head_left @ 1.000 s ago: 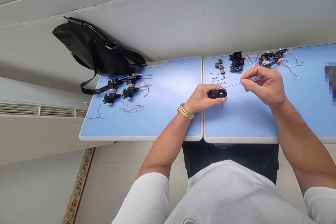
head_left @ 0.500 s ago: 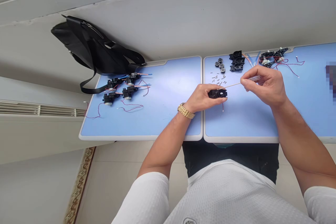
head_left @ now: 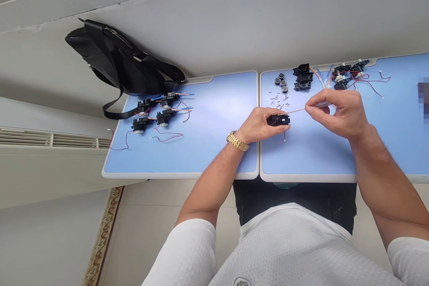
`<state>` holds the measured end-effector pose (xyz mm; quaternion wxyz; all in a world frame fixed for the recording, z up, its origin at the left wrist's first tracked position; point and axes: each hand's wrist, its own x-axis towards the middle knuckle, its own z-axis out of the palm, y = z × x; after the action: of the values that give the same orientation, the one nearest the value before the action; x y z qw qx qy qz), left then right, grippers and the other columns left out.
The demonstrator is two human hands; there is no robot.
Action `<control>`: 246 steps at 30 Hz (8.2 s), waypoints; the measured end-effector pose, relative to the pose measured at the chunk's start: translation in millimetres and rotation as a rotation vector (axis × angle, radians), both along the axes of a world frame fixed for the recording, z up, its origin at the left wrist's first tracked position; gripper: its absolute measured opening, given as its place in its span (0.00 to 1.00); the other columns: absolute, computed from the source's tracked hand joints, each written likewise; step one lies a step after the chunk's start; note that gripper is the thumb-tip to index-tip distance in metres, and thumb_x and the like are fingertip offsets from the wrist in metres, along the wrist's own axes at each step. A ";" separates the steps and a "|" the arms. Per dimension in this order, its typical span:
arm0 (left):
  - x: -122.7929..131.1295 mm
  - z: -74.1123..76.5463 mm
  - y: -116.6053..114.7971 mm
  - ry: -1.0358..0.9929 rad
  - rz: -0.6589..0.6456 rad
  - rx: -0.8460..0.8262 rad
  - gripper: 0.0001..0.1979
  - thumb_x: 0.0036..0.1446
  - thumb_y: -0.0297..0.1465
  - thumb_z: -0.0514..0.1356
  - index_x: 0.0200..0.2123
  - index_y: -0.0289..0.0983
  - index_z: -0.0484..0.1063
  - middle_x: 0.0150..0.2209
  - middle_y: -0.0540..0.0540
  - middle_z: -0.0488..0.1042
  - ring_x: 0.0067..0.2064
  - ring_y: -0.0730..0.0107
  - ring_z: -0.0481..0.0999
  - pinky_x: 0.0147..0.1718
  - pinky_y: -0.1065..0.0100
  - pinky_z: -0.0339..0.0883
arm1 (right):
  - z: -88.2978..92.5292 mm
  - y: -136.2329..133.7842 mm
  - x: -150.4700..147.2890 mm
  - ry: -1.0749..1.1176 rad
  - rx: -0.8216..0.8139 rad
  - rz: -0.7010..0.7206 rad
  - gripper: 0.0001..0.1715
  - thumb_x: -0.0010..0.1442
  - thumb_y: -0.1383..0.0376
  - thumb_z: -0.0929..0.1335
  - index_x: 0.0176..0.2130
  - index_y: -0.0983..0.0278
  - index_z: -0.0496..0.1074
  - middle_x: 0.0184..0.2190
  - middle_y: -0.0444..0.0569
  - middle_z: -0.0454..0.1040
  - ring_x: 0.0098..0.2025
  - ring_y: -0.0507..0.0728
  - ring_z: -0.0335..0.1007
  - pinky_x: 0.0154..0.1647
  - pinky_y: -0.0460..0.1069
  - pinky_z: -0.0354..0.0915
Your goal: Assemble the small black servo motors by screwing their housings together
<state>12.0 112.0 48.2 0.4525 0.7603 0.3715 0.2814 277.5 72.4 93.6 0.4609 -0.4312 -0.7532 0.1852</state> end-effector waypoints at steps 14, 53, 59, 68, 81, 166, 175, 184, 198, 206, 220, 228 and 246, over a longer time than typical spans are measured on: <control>0.2 0.1 -0.9 0.101 -0.025 -0.010 0.15 0.60 0.39 0.76 0.46 0.38 0.89 0.39 0.46 0.89 0.39 0.65 0.87 0.42 0.66 0.79 | 9.1 -9.5 0.6 -0.324 0.313 0.069 0.10 0.74 0.69 0.73 0.39 0.55 0.78 0.26 0.38 0.79 0.27 0.54 0.76 0.28 0.51 0.64; -0.8 -0.5 0.0 0.191 -0.021 0.038 0.14 0.60 0.39 0.75 0.45 0.38 0.88 0.38 0.47 0.89 0.38 0.66 0.85 0.41 0.65 0.77 | 3.9 -7.5 7.5 -0.307 -0.066 -0.017 0.09 0.76 0.54 0.72 0.48 0.54 0.80 0.33 0.43 0.88 0.27 0.58 0.79 0.31 0.53 0.69; -0.3 0.4 -0.2 0.180 -0.032 0.014 0.13 0.61 0.39 0.74 0.45 0.38 0.87 0.36 0.47 0.88 0.37 0.65 0.85 0.40 0.65 0.77 | 5.1 -8.4 4.8 -0.279 -0.027 0.006 0.05 0.74 0.60 0.70 0.45 0.55 0.78 0.35 0.43 0.87 0.28 0.56 0.79 0.31 0.52 0.69; -0.8 -0.8 -1.5 0.180 -0.036 0.011 0.15 0.62 0.39 0.74 0.48 0.37 0.87 0.38 0.46 0.89 0.39 0.65 0.86 0.41 0.65 0.77 | -0.7 -5.6 9.8 -0.323 -0.010 -0.056 0.13 0.76 0.50 0.73 0.43 0.55 0.80 0.28 0.42 0.84 0.25 0.57 0.77 0.30 0.53 0.66; -0.8 -0.5 -1.6 0.195 -0.035 0.045 0.14 0.62 0.39 0.74 0.48 0.38 0.87 0.37 0.47 0.89 0.39 0.64 0.87 0.43 0.64 0.78 | -3.9 -3.2 10.5 -0.398 0.073 -0.125 0.23 0.76 0.47 0.71 0.32 0.55 0.75 0.19 0.40 0.76 0.20 0.55 0.68 0.25 0.54 0.61; -2.9 2.9 -0.6 0.187 -0.051 -0.047 0.18 0.61 0.41 0.73 0.49 0.37 0.88 0.40 0.46 0.90 0.41 0.63 0.87 0.42 0.65 0.78 | -4.9 -4.8 8.4 -0.391 -0.056 -0.116 0.26 0.79 0.42 0.68 0.36 0.56 0.78 0.21 0.42 0.77 0.24 0.58 0.74 0.29 0.54 0.63; -1.9 5.6 -1.6 0.187 -0.058 -0.028 0.15 0.61 0.40 0.73 0.47 0.38 0.87 0.37 0.46 0.90 0.40 0.63 0.88 0.42 0.65 0.78 | -3.8 -8.0 1.4 -0.276 -0.026 -0.060 0.17 0.79 0.47 0.69 0.42 0.53 0.78 0.32 0.44 0.86 0.31 0.61 0.83 0.31 0.54 0.71; -1.7 6.3 -1.9 0.185 -0.056 -0.043 0.16 0.61 0.40 0.74 0.48 0.38 0.88 0.35 0.48 0.89 0.38 0.64 0.87 0.42 0.64 0.78 | -4.6 -5.1 5.5 -0.319 -0.007 -0.102 0.23 0.78 0.43 0.70 0.39 0.55 0.78 0.24 0.42 0.79 0.25 0.58 0.78 0.29 0.53 0.66; -2.6 5.5 -1.1 0.168 -0.043 -0.049 0.16 0.60 0.41 0.74 0.47 0.38 0.88 0.38 0.46 0.89 0.38 0.65 0.86 0.40 0.66 0.77 | -4.8 -2.3 8.6 -0.356 -0.023 -0.085 0.25 0.77 0.42 0.69 0.35 0.54 0.74 0.23 0.43 0.79 0.25 0.59 0.76 0.29 0.54 0.64; -1.6 6.1 -0.7 0.160 -0.043 -0.048 0.16 0.60 0.41 0.74 0.46 0.37 0.88 0.38 0.46 0.89 0.38 0.65 0.86 0.40 0.66 0.77 | -2.4 -7.5 -0.3 -0.238 -0.026 -0.048 0.12 0.76 0.52 0.70 0.42 0.54 0.77 0.35 0.46 0.87 0.36 0.62 0.87 0.36 0.55 0.74; -1.7 7.6 -1.2 0.147 -0.041 -0.049 0.15 0.60 0.40 0.74 0.47 0.38 0.88 0.37 0.47 0.89 0.39 0.63 0.87 0.41 0.65 0.79 | -2.5 -7.0 1.6 -0.253 -0.035 -0.070 0.16 0.77 0.47 0.70 0.44 0.53 0.80 0.35 0.45 0.88 0.35 0.62 0.86 0.29 0.54 0.70; -1.5 3.0 -1.4 0.133 0.004 0.015 0.14 0.60 0.39 0.74 0.46 0.39 0.87 0.38 0.47 0.89 0.39 0.63 0.87 0.44 0.64 0.79 | -9.6 -4.7 2.0 -0.208 -0.025 -0.113 0.19 0.77 0.47 0.71 0.38 0.55 0.77 0.28 0.44 0.84 0.29 0.60 0.82 0.31 0.55 0.73; -9.1 -2.3 8.9 -0.214 0.111 -0.202 0.26 0.54 0.49 0.82 0.45 0.38 0.84 0.35 0.48 0.83 0.31 0.74 0.78 0.31 0.69 0.75 | -1.6 -4.6 -2.0 0.130 0.092 -0.268 0.18 0.76 0.45 0.74 0.38 0.50 0.78 0.26 0.43 0.80 0.28 0.61 0.77 0.31 0.60 0.68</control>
<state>2.9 120.8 46.0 0.5476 0.6549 0.3890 0.3464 275.5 67.7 92.0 0.5484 -0.4934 -0.6653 0.1150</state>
